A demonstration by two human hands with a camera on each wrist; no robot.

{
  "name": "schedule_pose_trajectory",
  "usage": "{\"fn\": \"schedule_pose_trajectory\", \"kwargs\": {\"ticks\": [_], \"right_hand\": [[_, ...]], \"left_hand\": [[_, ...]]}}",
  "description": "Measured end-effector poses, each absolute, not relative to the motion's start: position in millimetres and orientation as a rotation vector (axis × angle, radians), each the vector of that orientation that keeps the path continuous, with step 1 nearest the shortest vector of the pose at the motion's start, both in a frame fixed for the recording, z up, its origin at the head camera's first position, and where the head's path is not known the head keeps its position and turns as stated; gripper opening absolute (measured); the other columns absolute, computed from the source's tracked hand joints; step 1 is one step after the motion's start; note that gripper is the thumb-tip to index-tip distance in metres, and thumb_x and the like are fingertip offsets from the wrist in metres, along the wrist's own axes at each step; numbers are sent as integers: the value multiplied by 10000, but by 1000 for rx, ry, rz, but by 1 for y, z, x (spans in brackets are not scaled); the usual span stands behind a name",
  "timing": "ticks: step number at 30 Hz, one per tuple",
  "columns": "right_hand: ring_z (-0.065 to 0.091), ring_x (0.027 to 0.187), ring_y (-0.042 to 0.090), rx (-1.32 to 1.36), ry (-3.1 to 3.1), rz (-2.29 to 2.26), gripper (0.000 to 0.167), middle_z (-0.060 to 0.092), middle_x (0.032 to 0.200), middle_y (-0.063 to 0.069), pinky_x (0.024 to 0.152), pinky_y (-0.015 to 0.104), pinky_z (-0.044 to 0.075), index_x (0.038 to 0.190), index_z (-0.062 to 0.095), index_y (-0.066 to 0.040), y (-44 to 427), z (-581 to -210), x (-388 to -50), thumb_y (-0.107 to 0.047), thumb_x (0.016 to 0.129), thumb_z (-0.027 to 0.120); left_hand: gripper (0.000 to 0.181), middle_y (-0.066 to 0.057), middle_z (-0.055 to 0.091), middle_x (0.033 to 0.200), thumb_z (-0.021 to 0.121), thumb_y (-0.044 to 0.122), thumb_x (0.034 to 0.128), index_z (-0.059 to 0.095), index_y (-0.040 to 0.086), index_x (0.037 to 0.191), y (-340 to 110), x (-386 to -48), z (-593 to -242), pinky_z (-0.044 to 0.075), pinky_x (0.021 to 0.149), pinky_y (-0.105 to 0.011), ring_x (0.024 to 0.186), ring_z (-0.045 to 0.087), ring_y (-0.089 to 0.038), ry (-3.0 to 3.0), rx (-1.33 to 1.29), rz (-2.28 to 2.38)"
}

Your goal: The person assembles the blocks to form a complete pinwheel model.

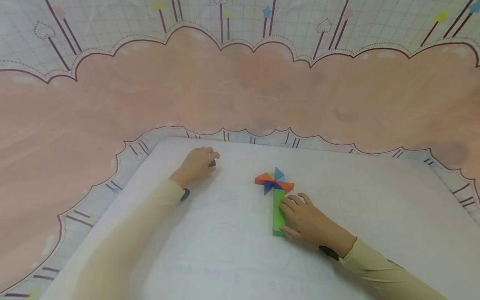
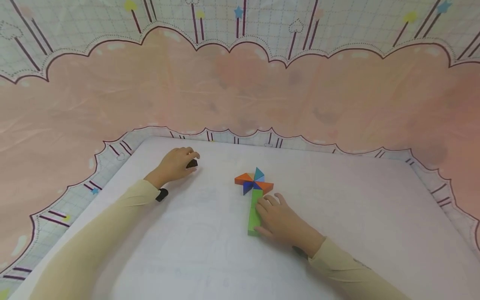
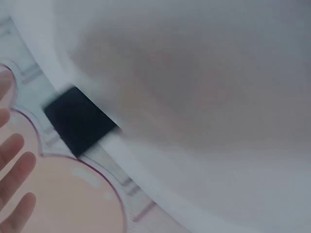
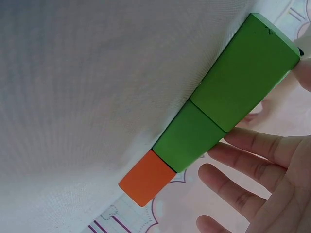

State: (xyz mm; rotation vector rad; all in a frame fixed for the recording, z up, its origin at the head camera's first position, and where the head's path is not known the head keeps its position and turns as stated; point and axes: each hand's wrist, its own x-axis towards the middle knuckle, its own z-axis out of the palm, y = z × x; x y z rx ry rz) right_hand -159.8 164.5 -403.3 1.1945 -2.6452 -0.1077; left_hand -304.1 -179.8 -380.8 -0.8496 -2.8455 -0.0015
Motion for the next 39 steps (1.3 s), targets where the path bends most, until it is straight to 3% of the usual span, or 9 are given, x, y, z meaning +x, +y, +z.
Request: {"fn": "schedule_pose_trajectory", "kwargs": {"ticks": [4,15,26,33,39], "right_hand": [[511,1144,285,1194,-2658,-116,544,587,1197,102,962,534,393,1197,549,-37,164,-403,-159,-466,866,590],[506,1143,284,1198,-2627,-105,547,586,1192,99,959,528,385,1191,549,-33,166,-406,-160,-462,856,606],[503,1146,285,1196,-2640,-101,542,583,1194,99,958,529,384,1196,544,-34,166,-405,-161,-458,863,597],[506,1141,286,1195,-2640,-95,541,584,1189,99,956,530,385,1191,543,-32,166,-404,-161,-454,858,605],[504,1148,288,1196,-2656,-89,544,583,1197,100,961,536,383,1197,543,-33,165,-404,-161,-458,862,600]], "left_hand": [[359,-125,609,1026,692,224,831,601,81,1147,-202,-315,-386,466,868,-450,936,588,-286,-2846,-801,19],[331,-140,637,1080,639,189,879,597,59,1181,-204,-322,-389,412,987,-478,1034,599,-302,-2952,-756,72],[296,-95,650,971,644,202,870,636,68,1134,-204,-319,-384,474,864,-421,885,625,-252,-3029,-736,-172],[342,-183,616,1147,563,183,924,563,51,1240,-218,-322,-387,420,965,-487,1083,564,-333,-3183,-592,-820],[386,-218,580,1233,537,193,934,534,24,1280,-228,-328,-392,396,1003,-501,1164,527,-376,-3228,-598,-1014]]}}
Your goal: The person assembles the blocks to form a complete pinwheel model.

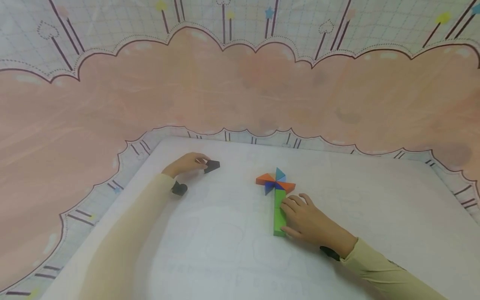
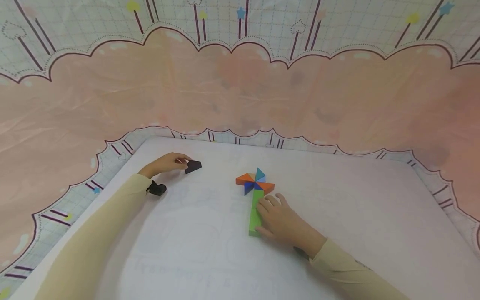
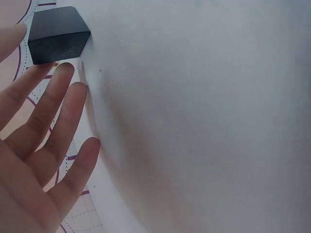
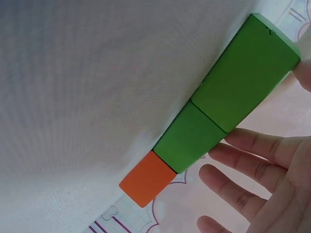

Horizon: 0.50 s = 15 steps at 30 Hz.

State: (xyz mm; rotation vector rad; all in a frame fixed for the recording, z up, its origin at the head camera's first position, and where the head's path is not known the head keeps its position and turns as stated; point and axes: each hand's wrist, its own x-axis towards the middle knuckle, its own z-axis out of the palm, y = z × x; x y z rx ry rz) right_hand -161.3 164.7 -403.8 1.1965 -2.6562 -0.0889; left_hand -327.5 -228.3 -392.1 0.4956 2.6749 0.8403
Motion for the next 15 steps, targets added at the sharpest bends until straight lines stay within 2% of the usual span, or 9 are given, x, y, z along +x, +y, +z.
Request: {"fn": "schedule_pose_trajectory", "kwargs": {"ticks": [5,9,12,15], "right_hand": [[505,1149,291,1196,-2660,-91,547,582,1201,104,962,537,384,1200,543,-31,164,-404,-161,-458,863,599],[506,1149,293,1191,-2663,-94,550,584,1202,106,964,536,383,1203,543,-31,163,-403,-161,-457,860,602],[505,1152,293,1189,-2670,-97,549,583,1206,105,967,535,382,1205,542,-32,163,-403,-161,-457,862,598],[502,1156,293,1186,-2682,-98,549,581,1211,106,969,538,381,1209,540,-32,164,-403,-161,-457,865,594]], "left_hand": [[393,-209,569,1269,543,187,923,545,11,1274,-230,-327,-391,359,1035,-518,1195,505,-376,2617,487,900],[337,-195,599,1242,586,172,899,604,7,1192,-232,-328,-393,328,1058,-520,1190,515,-363,2607,516,902],[309,-193,626,1196,619,158,876,625,1,1141,-231,-325,-393,354,1043,-505,1146,554,-352,2607,561,894],[350,-206,621,1191,636,135,864,592,9,1187,-229,-324,-394,404,1005,-489,1114,579,-357,2610,639,884]]}}
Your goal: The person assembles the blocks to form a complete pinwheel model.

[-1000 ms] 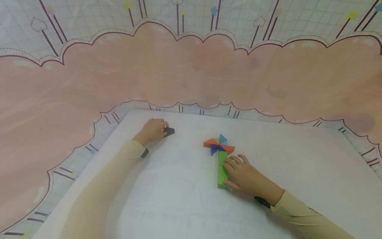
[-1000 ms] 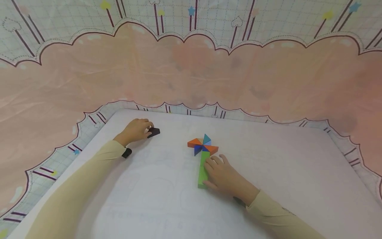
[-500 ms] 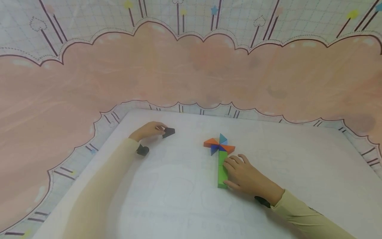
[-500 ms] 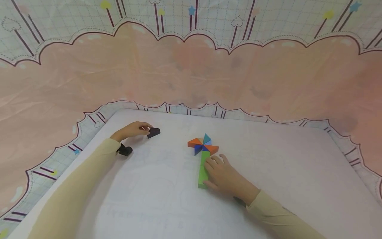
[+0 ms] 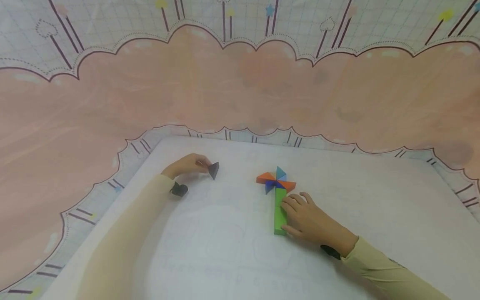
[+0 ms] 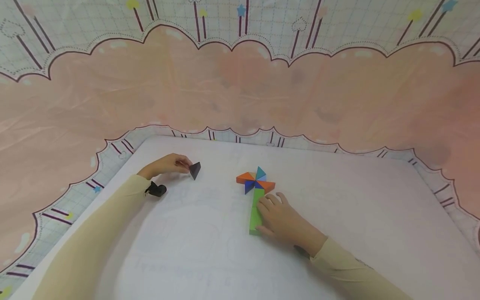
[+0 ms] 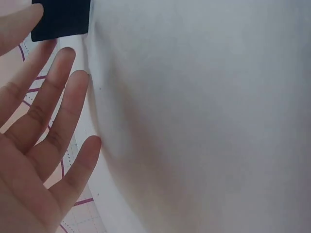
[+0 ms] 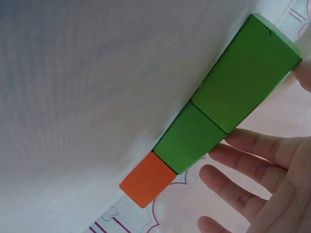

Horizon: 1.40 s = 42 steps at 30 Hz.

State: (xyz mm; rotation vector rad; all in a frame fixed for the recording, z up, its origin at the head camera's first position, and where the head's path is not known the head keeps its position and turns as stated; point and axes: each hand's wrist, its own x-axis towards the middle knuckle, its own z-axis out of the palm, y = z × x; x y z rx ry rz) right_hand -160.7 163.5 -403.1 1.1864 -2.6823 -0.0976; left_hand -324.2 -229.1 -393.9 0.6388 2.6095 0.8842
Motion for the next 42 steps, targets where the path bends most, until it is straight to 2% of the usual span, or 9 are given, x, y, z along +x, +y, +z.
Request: {"fn": "schedule_pose_trajectory", "kwargs": {"ticks": [6,19,29,42], "right_hand": [[504,1154,296,1188,-2687,-93,549,581,1209,109,969,543,383,1207,542,-30,164,-401,-160,-452,860,603],[508,1148,296,1207,-2659,-74,540,585,1201,110,961,541,386,1195,547,-26,164,-402,-160,-444,859,608],[511,1137,289,1209,-2631,-75,543,585,1188,102,955,533,391,1193,545,-29,165,-401,-159,-446,852,618],[502,1155,291,1200,-2659,-87,549,577,1206,101,970,537,379,1208,536,-31,165,-403,-159,-451,861,602]], "left_hand": [[518,-211,606,1196,639,29,832,515,98,1330,-225,-329,-396,449,958,-467,1080,592,-336,2581,733,899],[543,-137,593,1150,641,5,819,554,242,1300,-209,-322,-392,445,926,-407,1029,555,-259,2490,578,831],[380,-41,686,888,632,7,821,627,124,1183,-195,-304,-403,453,817,-298,824,588,-154,2437,767,911],[284,-20,698,871,650,112,859,654,104,1143,-146,-275,-407,487,850,-330,838,625,-120,2532,851,775]]}}
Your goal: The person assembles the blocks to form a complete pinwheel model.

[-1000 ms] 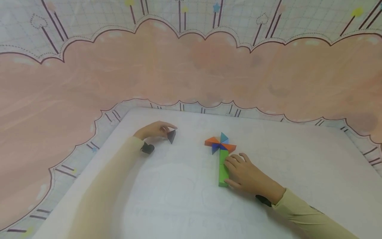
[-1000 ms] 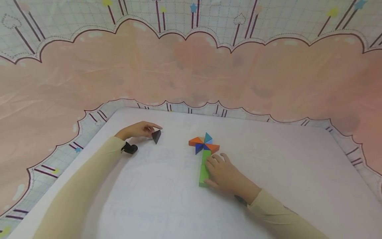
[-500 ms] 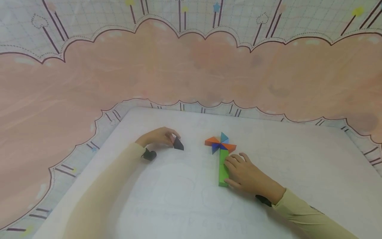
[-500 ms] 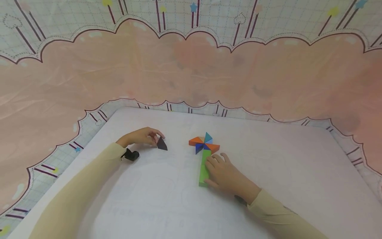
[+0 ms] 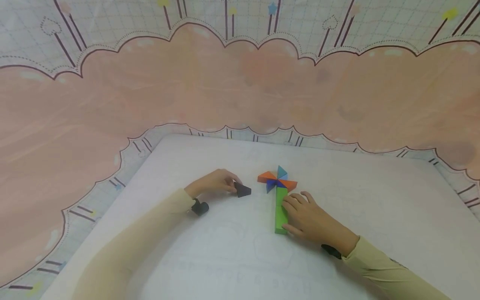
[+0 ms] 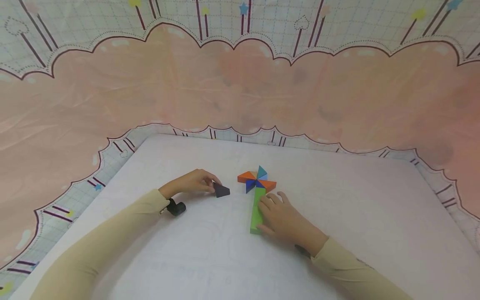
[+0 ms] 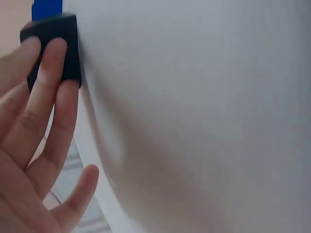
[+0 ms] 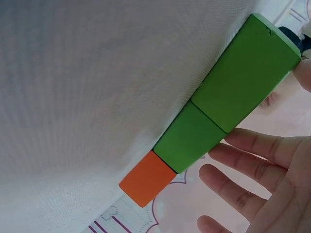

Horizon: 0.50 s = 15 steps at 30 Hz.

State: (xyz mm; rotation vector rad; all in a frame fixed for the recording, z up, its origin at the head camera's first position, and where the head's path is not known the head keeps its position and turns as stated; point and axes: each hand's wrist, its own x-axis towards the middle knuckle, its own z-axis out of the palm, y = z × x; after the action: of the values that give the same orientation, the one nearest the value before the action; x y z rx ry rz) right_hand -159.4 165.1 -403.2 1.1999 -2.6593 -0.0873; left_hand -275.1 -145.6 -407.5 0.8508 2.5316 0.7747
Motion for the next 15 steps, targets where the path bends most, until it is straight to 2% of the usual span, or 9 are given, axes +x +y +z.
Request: {"fn": "schedule_pose_trajectory", "kwargs": {"ticks": [10,15], "right_hand": [[500,1168,294,1183,-2693,-104,563,577,1223,105,984,544,374,1225,534,-35,164,-403,-159,-465,867,591],[501,1169,296,1179,-2703,-122,573,578,1223,107,983,546,378,1225,536,-36,164,-402,-160,-477,864,591]], "left_hand": [[265,-15,715,852,638,110,875,664,74,1136,-109,-260,-406,481,785,-256,760,600,-83,2523,882,791],[264,33,701,842,657,190,872,670,128,1128,-95,-252,-405,466,743,-257,737,579,-79,2596,834,728]]}}
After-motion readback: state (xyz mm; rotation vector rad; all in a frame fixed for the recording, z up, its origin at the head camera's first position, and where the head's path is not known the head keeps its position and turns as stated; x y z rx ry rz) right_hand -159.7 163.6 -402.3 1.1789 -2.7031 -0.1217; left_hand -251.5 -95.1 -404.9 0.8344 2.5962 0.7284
